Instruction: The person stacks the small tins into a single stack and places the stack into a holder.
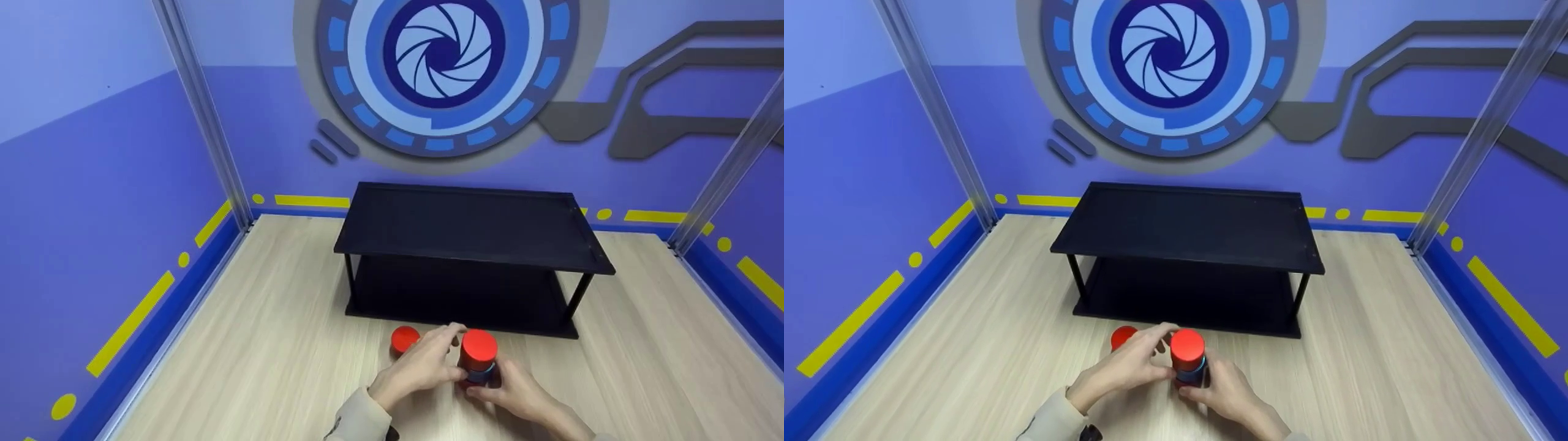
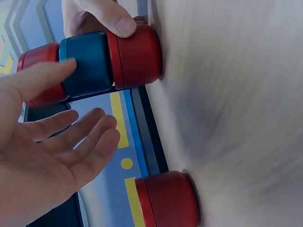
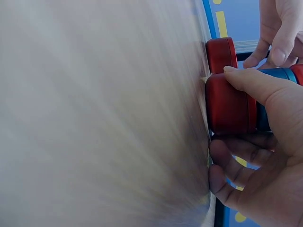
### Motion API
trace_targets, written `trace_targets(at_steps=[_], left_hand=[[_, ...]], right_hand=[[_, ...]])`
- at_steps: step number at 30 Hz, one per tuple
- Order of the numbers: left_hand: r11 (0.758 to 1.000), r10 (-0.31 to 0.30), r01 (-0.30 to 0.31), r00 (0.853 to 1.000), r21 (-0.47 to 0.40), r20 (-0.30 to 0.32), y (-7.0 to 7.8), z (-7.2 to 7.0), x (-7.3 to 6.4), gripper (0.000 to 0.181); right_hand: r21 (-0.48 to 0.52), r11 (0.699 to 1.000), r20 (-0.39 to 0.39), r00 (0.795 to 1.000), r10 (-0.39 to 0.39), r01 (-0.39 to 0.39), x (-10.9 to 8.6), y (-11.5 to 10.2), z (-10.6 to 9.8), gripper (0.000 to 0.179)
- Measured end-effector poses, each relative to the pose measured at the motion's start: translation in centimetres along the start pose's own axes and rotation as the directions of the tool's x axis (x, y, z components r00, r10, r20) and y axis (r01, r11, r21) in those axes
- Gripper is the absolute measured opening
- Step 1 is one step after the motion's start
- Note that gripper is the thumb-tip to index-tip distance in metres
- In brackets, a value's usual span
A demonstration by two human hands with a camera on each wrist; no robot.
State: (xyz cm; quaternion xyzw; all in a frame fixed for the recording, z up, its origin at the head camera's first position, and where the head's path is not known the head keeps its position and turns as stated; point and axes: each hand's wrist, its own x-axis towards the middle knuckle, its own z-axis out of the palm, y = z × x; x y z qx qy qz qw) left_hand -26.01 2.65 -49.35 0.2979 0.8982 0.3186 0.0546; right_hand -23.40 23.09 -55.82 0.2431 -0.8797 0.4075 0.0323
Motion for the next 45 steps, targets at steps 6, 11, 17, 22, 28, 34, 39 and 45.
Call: trace_targets(at_steps=[6,11,17,22,28,34,39,45], left_hand=[[1.000,0.010,-0.010,1.000,-0.014,0.003,0.6,0.4,0.2,0.072],[0.998,0.064,-0.065,0.998,-0.023,-0.019,0.7,0.6,0.3,0.064],[0.996,0.082,-0.083,0.996,-0.045,-0.029,0.7,0.8,0.4,0.063],[0.996,0.067,-0.068,0.997,-0.054,-0.031,0.8,0.9,0.5,0.063],[0.995,0.072,-0.075,0.997,-0.066,-0.041,0.9,0.9,0.5,0.066],[0.994,0.078,-0.081,0.996,-0.072,-0.044,1.1,0.9,0.6,0.064],[0.995,0.080,-0.082,0.996,-0.057,-0.044,1.1,0.8,0.6,0.066],[0.995,0.087,-0.088,0.996,-0.039,-0.025,0.8,0.6,0.6,0.073]], right_hand=[[-0.003,1.000,-0.009,1.000,-0.030,0.030,0.0,-0.1,0.0,0.038],[-0.006,0.999,-0.037,0.999,-0.033,0.033,0.0,-0.2,0.2,0.043],[0.014,0.999,-0.047,0.998,-0.040,0.041,-0.1,-0.2,0.2,0.043],[0.011,0.999,-0.032,0.999,-0.031,0.032,-0.2,-0.3,0.1,0.040],[0.033,0.999,-0.040,0.999,-0.013,0.014,-0.2,-2.8,-0.6,0.044],[0.045,0.999,-0.039,0.999,-0.009,0.011,-0.2,-2.4,-0.4,0.045],[0.011,1.000,-0.039,0.999,0.002,-0.002,-0.1,-0.6,0.2,0.047],[0.025,1.000,-0.014,1.000,-0.009,0.010,0.0,-0.1,0.1,0.042]])
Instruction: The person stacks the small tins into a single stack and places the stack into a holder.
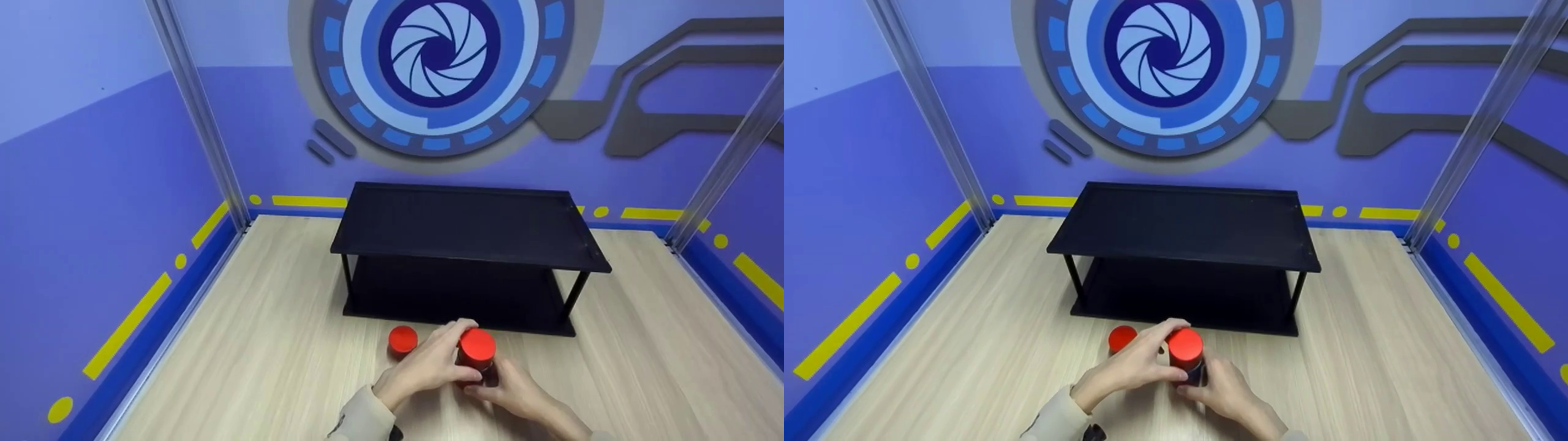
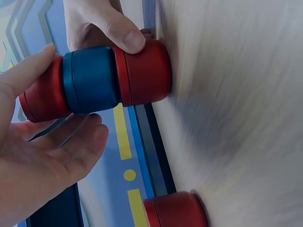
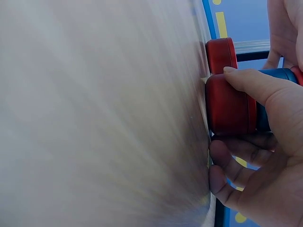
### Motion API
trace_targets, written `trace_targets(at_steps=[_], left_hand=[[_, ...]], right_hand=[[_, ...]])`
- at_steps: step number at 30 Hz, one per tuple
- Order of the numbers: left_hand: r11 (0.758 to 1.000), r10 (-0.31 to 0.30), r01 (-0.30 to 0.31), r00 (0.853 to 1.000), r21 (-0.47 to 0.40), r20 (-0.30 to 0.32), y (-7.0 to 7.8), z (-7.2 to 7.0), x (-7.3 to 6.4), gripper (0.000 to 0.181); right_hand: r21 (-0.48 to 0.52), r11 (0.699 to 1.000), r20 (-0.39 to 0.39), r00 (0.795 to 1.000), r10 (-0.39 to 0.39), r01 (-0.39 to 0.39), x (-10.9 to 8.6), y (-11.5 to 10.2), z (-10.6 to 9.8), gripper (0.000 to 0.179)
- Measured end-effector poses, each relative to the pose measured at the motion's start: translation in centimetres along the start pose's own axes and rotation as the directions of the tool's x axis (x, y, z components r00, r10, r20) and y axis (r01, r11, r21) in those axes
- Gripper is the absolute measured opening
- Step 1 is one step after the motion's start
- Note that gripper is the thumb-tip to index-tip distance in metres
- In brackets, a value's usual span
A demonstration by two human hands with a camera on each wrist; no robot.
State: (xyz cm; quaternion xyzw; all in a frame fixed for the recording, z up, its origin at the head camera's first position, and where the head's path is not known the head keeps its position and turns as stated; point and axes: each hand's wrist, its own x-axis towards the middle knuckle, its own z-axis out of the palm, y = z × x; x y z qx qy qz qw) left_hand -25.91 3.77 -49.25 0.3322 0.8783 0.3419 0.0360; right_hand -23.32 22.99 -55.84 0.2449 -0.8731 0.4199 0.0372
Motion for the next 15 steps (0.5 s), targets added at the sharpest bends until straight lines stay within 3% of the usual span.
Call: trace_targets(at_steps=[5,9,15], left_hand=[[1.000,-0.017,0.017,0.999,0.019,0.040,-0.7,-0.9,-0.3,0.077],[0.997,-0.060,0.057,0.997,0.042,0.054,-1.5,-2.0,-0.8,0.077],[0.980,-0.122,0.122,0.992,0.159,-0.013,-3.3,-3.0,-1.4,0.072]], right_hand=[[-0.007,1.000,0.026,1.000,0.003,-0.003,-0.1,0.1,-0.1,0.037],[-0.028,0.999,0.010,1.000,0.028,-0.027,-0.1,0.0,-0.2,0.043],[-0.028,0.998,-0.004,0.999,0.052,-0.052,-0.1,-0.1,0.0,0.051]])
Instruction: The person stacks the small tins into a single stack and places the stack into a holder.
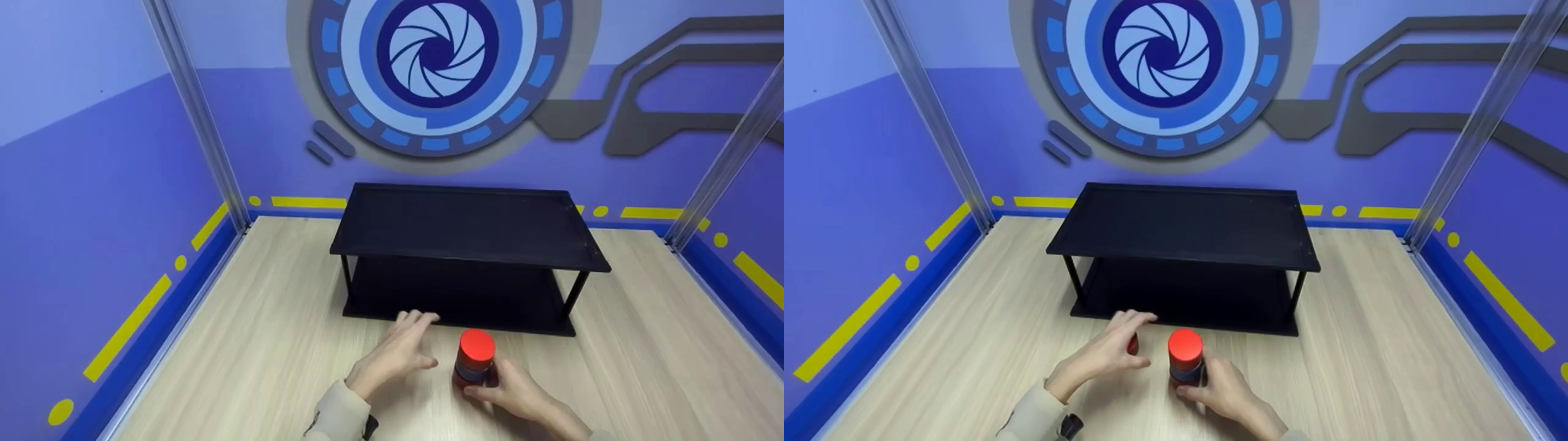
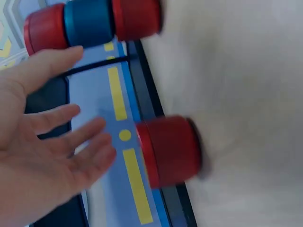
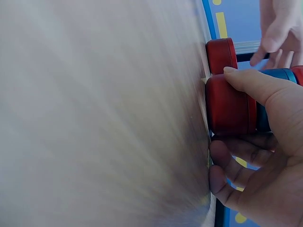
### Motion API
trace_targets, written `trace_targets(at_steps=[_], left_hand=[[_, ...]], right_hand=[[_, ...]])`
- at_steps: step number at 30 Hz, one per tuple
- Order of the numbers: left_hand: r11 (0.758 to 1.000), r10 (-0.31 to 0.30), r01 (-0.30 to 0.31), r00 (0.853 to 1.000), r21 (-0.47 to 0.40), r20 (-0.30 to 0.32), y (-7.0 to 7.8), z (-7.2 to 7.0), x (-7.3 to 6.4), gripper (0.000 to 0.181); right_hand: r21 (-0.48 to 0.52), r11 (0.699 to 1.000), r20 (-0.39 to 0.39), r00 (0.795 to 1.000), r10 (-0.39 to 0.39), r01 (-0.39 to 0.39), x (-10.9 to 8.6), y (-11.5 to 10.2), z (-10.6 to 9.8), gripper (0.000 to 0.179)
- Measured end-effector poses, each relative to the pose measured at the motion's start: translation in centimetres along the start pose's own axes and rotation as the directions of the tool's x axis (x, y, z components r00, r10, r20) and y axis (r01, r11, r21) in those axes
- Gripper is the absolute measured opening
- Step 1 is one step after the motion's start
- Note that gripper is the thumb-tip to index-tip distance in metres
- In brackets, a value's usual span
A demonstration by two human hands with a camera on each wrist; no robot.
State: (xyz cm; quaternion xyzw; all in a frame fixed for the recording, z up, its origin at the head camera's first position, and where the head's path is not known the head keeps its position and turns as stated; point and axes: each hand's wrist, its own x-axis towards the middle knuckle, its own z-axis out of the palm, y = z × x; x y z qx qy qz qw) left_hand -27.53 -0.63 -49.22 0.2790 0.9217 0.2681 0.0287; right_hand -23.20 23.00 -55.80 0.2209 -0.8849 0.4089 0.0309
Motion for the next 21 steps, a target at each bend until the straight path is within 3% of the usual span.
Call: trace_targets(at_steps=[4,10,17,21], left_hand=[[0.995,-0.056,0.059,0.998,0.079,-0.039,-1.0,0.2,-0.1,0.072],[0.980,-0.189,0.191,0.981,0.052,-0.044,-1.9,0.8,-0.3,0.077],[0.966,-0.260,0.260,0.965,-0.003,-0.037,-2.5,1.2,-0.1,0.074],[0.964,-0.265,0.265,0.963,-0.014,-0.050,-2.8,1.2,0.1,0.066]], right_hand=[[-0.015,1.000,-0.009,1.000,0.002,-0.002,0.1,0.1,0.0,0.052],[-0.015,1.000,-0.013,1.000,0.014,-0.014,-0.1,0.1,0.1,0.052],[-0.016,1.000,-0.022,1.000,0.010,-0.011,0.0,0.0,0.1,0.051],[-0.018,1.000,-0.028,1.000,0.000,-0.001,0.1,0.0,0.1,0.050]])
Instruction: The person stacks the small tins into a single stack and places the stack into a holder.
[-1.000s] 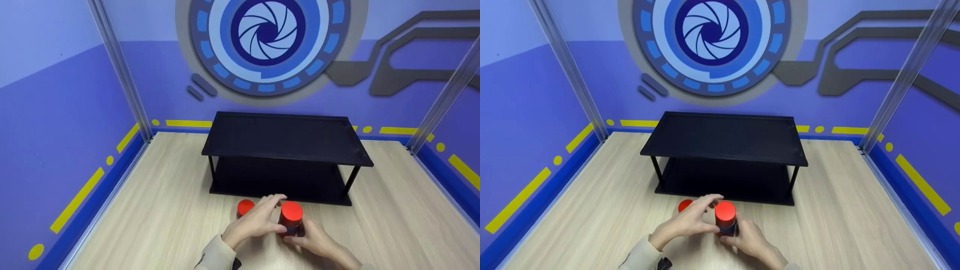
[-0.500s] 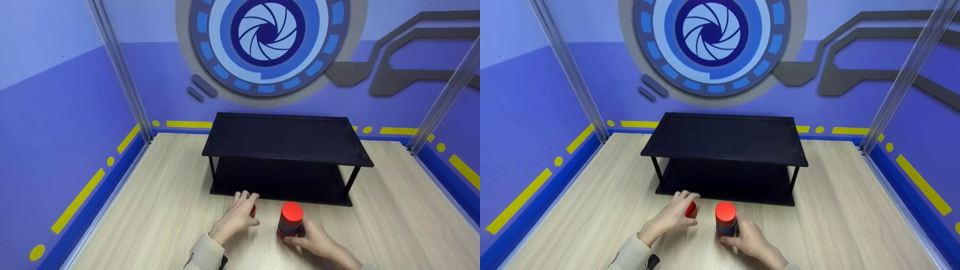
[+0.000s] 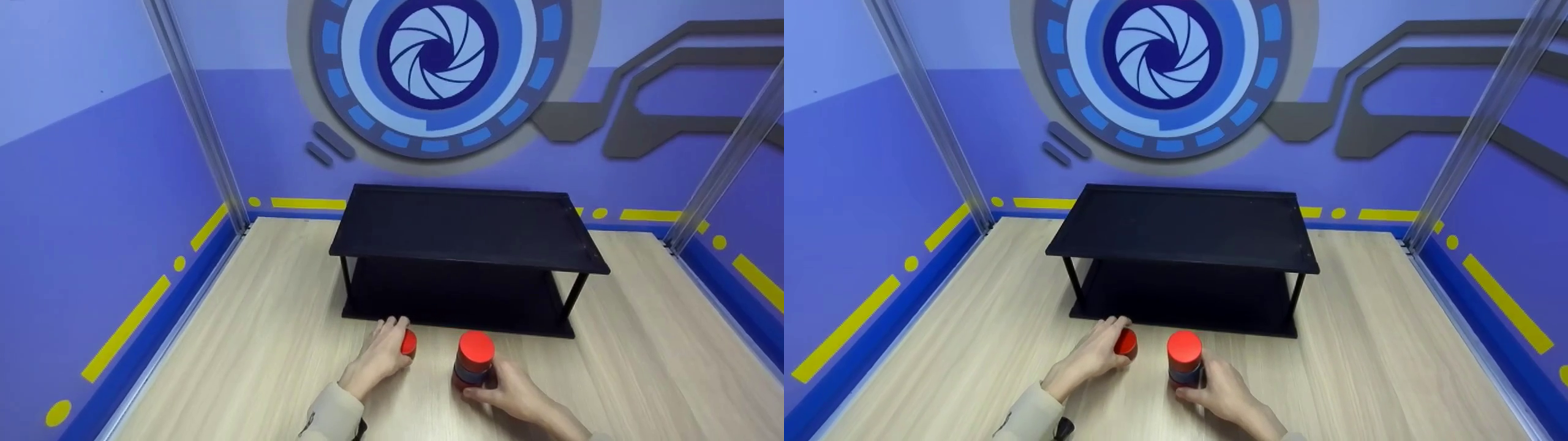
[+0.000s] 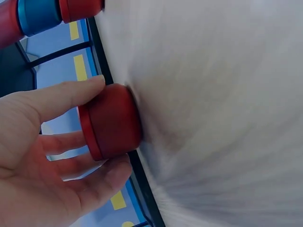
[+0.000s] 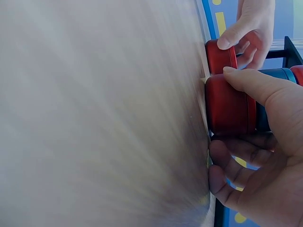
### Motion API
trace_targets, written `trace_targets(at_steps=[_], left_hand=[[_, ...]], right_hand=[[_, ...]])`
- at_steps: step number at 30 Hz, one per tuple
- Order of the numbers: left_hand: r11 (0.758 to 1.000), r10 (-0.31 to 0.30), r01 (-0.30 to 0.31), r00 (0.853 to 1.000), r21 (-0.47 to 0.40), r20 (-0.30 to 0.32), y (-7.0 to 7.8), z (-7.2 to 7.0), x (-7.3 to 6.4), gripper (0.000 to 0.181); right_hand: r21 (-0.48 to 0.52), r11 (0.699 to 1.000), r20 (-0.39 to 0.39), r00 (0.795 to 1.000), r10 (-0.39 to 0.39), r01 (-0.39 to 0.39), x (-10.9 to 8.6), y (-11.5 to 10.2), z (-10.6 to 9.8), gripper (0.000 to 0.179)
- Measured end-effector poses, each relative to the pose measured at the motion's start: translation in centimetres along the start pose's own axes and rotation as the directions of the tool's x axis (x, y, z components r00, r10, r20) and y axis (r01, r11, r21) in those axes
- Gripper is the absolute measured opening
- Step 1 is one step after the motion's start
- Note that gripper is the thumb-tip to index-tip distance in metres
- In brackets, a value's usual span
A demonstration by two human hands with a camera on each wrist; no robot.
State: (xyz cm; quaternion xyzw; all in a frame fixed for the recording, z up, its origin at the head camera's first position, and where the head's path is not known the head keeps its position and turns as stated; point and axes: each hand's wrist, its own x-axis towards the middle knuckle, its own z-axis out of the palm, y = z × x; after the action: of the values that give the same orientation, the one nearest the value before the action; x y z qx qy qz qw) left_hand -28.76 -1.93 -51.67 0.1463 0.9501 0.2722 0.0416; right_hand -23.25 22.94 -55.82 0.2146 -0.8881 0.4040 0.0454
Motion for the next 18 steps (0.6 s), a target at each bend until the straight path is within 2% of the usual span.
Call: trace_targets(at_steps=[3,9,13,18], left_hand=[[1.000,0.013,-0.013,1.000,0.014,-0.015,-0.1,0.0,0.1,0.061],[0.995,0.082,-0.079,0.995,0.065,-0.049,0.5,-0.5,0.0,0.055],[0.992,0.122,-0.120,0.991,0.044,-0.057,1.5,-1.1,-0.4,0.054],[0.980,0.199,-0.199,0.977,0.001,-0.078,2.9,-1.9,-0.7,0.052]], right_hand=[[-0.001,1.000,-0.002,1.000,-0.004,0.004,0.0,0.0,0.0,0.050],[0.042,0.999,0.039,0.999,0.025,-0.027,0.0,0.0,-0.1,0.050],[0.030,0.999,0.045,0.998,0.033,-0.035,0.0,-0.1,-0.1,0.048],[0.032,0.999,0.048,0.998,0.037,-0.039,0.1,0.0,-0.1,0.050]])
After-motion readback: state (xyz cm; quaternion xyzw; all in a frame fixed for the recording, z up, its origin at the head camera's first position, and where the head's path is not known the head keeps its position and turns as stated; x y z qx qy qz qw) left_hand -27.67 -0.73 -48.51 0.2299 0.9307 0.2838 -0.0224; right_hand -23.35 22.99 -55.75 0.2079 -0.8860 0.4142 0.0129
